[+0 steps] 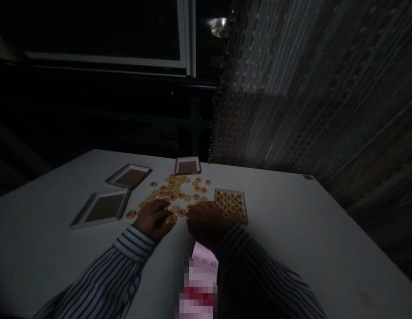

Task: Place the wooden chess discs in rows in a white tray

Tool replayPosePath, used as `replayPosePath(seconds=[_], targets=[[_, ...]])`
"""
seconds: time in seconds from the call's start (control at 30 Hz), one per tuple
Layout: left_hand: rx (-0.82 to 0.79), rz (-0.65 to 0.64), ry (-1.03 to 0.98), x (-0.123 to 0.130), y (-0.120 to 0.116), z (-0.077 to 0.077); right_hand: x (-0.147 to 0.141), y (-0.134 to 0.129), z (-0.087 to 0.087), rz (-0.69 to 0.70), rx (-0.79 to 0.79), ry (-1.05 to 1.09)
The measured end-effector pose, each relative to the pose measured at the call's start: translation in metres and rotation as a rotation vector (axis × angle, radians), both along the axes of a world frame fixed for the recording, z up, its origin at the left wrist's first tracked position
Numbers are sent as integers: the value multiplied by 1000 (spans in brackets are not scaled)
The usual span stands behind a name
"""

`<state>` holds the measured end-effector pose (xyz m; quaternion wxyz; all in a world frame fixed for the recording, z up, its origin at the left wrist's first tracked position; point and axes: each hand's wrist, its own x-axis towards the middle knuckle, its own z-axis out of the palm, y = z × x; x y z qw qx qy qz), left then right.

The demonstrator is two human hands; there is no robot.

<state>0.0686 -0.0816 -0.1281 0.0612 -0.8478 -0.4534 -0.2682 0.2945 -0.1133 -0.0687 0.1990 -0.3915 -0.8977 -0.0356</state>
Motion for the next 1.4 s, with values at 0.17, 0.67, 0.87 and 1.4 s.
replayPosePath(seconds=[0.17, 0.67, 0.87, 1.4], targets=[[-3, -20, 17, 0, -1, 2, 1, 1, -2, 11, 4, 12], [33, -54, -121, 5, -4, 17, 1, 1, -3, 18, 49, 46], [32, -61, -133, 8, -8, 26, 2, 2, -4, 14, 39, 38], [79, -24, -141, 15, -14, 40, 16, 2, 8, -55, 123, 80]])
